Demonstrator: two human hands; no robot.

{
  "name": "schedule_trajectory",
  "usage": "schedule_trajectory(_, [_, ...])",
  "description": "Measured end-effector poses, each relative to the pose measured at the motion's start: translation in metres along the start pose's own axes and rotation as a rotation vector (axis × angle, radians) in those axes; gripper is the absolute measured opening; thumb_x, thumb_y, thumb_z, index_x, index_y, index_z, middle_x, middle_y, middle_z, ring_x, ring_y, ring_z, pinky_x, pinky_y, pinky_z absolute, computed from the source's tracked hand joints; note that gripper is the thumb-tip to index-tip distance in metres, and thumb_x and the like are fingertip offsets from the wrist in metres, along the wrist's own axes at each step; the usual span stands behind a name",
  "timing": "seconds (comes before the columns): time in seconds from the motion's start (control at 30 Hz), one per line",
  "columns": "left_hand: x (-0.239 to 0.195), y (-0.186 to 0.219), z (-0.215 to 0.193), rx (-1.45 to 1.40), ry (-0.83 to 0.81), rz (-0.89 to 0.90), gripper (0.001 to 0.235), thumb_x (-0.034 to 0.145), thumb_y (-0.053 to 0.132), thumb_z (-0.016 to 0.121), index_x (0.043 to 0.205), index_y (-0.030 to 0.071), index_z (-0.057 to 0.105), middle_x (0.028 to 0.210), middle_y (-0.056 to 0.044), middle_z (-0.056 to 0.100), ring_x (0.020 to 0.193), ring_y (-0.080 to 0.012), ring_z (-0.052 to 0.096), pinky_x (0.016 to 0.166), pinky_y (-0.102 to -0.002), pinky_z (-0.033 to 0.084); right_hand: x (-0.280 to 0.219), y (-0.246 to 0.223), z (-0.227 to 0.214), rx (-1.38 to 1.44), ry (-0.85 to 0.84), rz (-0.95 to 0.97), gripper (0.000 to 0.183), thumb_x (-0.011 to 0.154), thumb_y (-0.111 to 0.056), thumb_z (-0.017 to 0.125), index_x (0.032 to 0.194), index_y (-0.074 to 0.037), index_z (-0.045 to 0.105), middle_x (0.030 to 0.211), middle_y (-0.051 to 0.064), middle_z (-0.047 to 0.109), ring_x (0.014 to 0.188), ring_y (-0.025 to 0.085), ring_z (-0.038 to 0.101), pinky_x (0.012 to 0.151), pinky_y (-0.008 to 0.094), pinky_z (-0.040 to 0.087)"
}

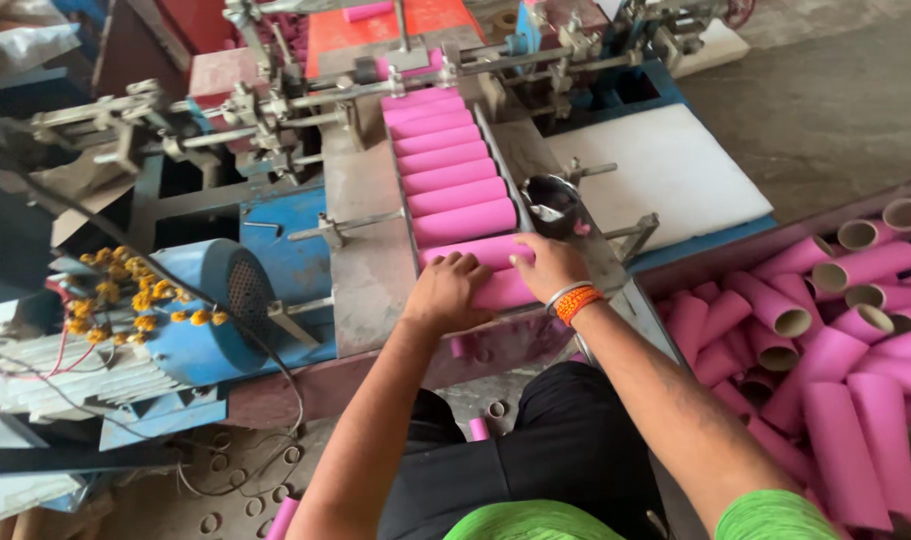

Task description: The person repeatedly picks up pink paper tubes from a large bin and places them into a machine's input slot. The person handles the tubes one at a time or in small groups, moving them from the bin to the machine continuously.

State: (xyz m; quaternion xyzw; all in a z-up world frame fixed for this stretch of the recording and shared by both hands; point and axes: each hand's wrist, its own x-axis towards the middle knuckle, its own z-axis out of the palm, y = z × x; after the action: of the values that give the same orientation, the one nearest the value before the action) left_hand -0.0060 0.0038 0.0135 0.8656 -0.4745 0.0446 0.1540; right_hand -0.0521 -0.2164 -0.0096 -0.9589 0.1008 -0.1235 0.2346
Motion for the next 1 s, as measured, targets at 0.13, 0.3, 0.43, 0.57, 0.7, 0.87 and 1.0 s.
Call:
schedule_trajectory(0.13, [0.004, -0.002, 0.013, 0.095, -0.037, -0.084, 0.064, 0.062, 0.043, 0.085, 0.118, 0.016, 0.068, 0.117, -0.010, 0.065, 0.117, -0.0304, 0.058, 0.097, -0.047, 0.047, -0.027, 0.045, -0.051, -0.059, 0.251, -0.061, 0.027, 0.089, -0.031, 0.076, 0.109, -0.014, 0.073, 0.105, 0.011, 0.075, 0.087, 0.033, 0.073, 0.076, 0.044, 0.056])
schedule_trajectory(0.3, [0.001, -0.011, 0.009, -0.050, -0.001, -0.163, 0.054, 0.065, 0.044, 0.087, 0.107, 0.013, 0.072, 0.111, -0.011, 0.068, 0.109, -0.0332, 0.063, 0.097, -0.047, 0.051, -0.108, 0.194, -0.131, 0.146, 0.289, 0.240, 0.029, 0.091, -0.030, 0.077, 0.113, -0.010, 0.073, 0.098, 0.008, 0.078, 0.087, 0.020, 0.075, 0.080, 0.033, 0.058])
schedule_trajectory(0.43, [-0.003, -0.007, 0.003, -0.108, 0.345, -0.034, 0.063, 0.065, 0.037, 0.092, 0.115, 0.006, 0.071, 0.114, -0.016, 0.066, 0.106, -0.0389, 0.061, 0.093, -0.050, 0.049, -0.213, 0.309, -0.150, 0.079, 0.243, 0.519, 0.029, 0.093, -0.025, 0.077, 0.116, -0.007, 0.075, 0.098, 0.008, 0.078, 0.086, 0.017, 0.073, 0.081, 0.033, 0.058])
schedule_trajectory(0.57, [-0.003, 0.002, 0.000, -0.058, 0.342, -0.094, 0.058, 0.067, 0.033, 0.091, 0.116, 0.008, 0.071, 0.118, -0.014, 0.065, 0.108, -0.0373, 0.060, 0.094, -0.049, 0.050, -0.258, 0.356, -0.115, 0.305, 0.204, 0.498, 0.037, 0.091, -0.023, 0.076, 0.123, -0.004, 0.071, 0.107, 0.008, 0.077, 0.094, 0.014, 0.071, 0.088, 0.031, 0.057])
schedule_trajectory(0.7, [-0.002, 0.004, 0.002, -0.056, 0.329, -0.143, 0.053, 0.071, 0.031, 0.090, 0.114, 0.008, 0.071, 0.116, -0.013, 0.065, 0.109, -0.0363, 0.060, 0.094, -0.048, 0.050, -0.215, 0.357, -0.072, 0.164, 0.065, 0.415, 0.048, 0.090, -0.023, 0.080, 0.132, -0.006, 0.065, 0.119, 0.015, 0.074, 0.106, 0.023, 0.069, 0.092, 0.037, 0.055])
schedule_trajectory(0.87, [-0.006, 0.005, 0.003, -0.056, 0.376, -0.150, 0.047, 0.075, 0.028, 0.089, 0.113, 0.007, 0.071, 0.115, -0.012, 0.065, 0.109, -0.0360, 0.061, 0.093, -0.047, 0.051, -0.176, 0.322, -0.039, -0.005, -0.185, 0.523, 0.081, 0.080, -0.017, 0.079, 0.152, -0.014, 0.041, 0.122, 0.024, 0.064, 0.108, 0.040, 0.066, 0.087, 0.047, 0.057])
schedule_trajectory(1.0, [-0.003, 0.004, 0.004, -0.059, 0.367, -0.154, 0.045, 0.075, 0.029, 0.088, 0.110, 0.006, 0.071, 0.114, -0.013, 0.066, 0.107, -0.0368, 0.062, 0.092, -0.048, 0.051, -0.171, 0.320, -0.057, 0.031, 0.108, 0.372, 0.077, 0.077, 0.004, 0.063, 0.149, -0.016, 0.048, 0.133, 0.025, 0.061, 0.115, 0.042, 0.066, 0.091, 0.045, 0.057])
